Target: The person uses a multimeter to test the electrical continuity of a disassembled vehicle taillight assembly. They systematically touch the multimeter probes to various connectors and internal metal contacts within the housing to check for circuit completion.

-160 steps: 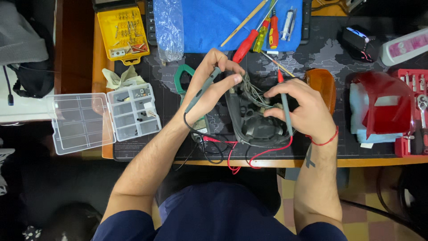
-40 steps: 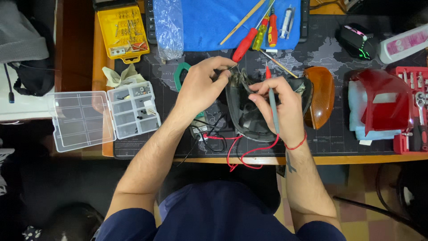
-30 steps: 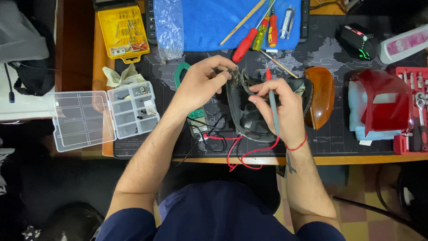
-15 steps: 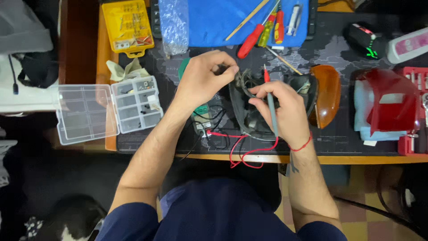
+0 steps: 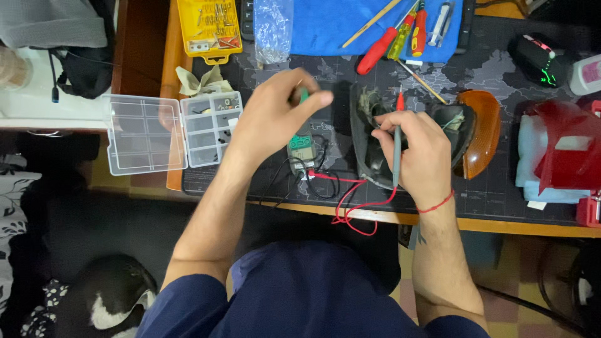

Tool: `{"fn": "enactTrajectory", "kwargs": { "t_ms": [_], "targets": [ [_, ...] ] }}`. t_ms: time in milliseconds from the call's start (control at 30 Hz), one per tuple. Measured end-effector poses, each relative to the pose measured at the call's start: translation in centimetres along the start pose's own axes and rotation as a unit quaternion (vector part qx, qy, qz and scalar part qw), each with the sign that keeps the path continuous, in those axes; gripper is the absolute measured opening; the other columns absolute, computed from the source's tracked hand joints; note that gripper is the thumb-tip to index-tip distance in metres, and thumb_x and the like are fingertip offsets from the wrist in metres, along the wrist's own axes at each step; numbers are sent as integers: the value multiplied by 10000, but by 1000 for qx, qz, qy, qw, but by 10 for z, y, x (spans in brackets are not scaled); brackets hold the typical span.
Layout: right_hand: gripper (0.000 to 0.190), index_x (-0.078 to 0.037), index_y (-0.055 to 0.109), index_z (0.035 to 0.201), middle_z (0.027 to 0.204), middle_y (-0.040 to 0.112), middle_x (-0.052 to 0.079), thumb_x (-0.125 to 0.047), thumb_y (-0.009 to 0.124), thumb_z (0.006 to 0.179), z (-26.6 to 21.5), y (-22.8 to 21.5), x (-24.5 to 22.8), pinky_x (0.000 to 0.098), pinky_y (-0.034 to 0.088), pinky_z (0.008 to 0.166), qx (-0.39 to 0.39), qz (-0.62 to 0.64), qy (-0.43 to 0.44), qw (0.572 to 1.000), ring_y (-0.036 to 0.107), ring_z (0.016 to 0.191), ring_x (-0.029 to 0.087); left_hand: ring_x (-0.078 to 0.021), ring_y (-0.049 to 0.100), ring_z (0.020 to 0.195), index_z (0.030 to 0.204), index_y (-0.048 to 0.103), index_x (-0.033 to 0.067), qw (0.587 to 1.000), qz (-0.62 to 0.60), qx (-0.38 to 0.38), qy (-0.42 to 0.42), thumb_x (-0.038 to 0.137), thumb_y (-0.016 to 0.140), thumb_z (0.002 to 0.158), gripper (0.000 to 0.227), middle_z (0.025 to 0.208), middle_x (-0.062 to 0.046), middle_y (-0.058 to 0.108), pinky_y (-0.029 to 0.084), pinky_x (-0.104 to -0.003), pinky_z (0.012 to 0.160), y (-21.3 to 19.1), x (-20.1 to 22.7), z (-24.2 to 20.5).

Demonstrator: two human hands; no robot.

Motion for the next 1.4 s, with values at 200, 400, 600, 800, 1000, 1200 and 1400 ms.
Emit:
{"fn": "enactTrajectory", "kwargs": {
  "t_ms": [200, 400, 600, 800, 1000, 1200, 1400],
  "targets": [
    [205, -48, 703, 1061, 1056, 840, 133, 53, 879, 1036, -4, -4, -4, 445, 589, 828, 26, 10, 7, 1000, 774, 933, 385, -449, 781, 930, 1110, 644, 71, 962, 227, 2, -155, 604, 768, 1011, 556, 1010, -192, 703, 619, -605, 793, 18, -41, -44],
    [208, -69, 707, 1049, 1056, 842, 108, 11, 899, 1038, -11, -7, -2, 434, 582, 827, 34, 9, 3, 999, 752, 902, 364, -381, 811, 714, 1419, 536, -5, 920, 345, 56, -177, 786, 749, 948, 944, 946, -190, 744, 632, -493, 549, 64, -67, -35],
    [195, -83, 710, 1039, 1051, 844, 98, -35, 899, 1034, -16, -6, 0, 437, 578, 817, 47, 10, -8, 999, 743, 895, 356, -342, 757, 565, 1472, 461, 1, 920, 353, 84, -151, 616, 817, 919, 901, 1088, -231, 702, 584, -455, 398, 76, -63, -13],
    [195, -94, 699, 1049, 1063, 844, 100, -43, 887, 1039, -19, -9, 1, 443, 573, 806, 56, 24, -7, 998, 734, 893, 350, -464, 780, 673, 1443, 413, 27, 945, 292, 102, -107, 404, 806, 938, 743, 1102, -207, 637, 647, -550, 502, 80, -49, 0],
    [191, -33, 652, 1078, 1128, 817, 122, 26, 832, 1049, -18, -14, -4, 424, 566, 927, 13, 37, 11, 999, 729, 1034, 292, -441, 714, 671, 1427, 390, 76, 952, 262, 124, -93, 446, 808, 977, 717, 1148, -141, 554, 591, -515, 485, 78, -55, 53],
    [187, -37, 648, 1058, 1109, 816, 118, 14, 828, 1057, -17, -15, -2, 421, 578, 895, 17, 41, 10, 999, 734, 1020, 288, -399, 706, 588, 1458, 382, 61, 944, 286, 143, -81, 501, 838, 975, 797, 1159, -133, 557, 591, -449, 422, 88, -75, 95],
    [195, -47, 657, 1044, 1112, 830, 98, 13, 842, 1035, -17, -16, 0, 407, 567, 901, 15, 45, 23, 999, 735, 1016, 275, -458, 745, 694, 1516, 367, 70, 948, 276, 107, -120, 585, 839, 975, 883, 1287, -167, 549, 637, -513, 526, 88, -76, 96]
  ]
}}
Point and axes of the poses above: each hand's wrist, its own z-axis towards the middle knuckle, its own y-axis out of the palm, x = y × z, the point moved 4 cm from there along z, towards the middle knuckle
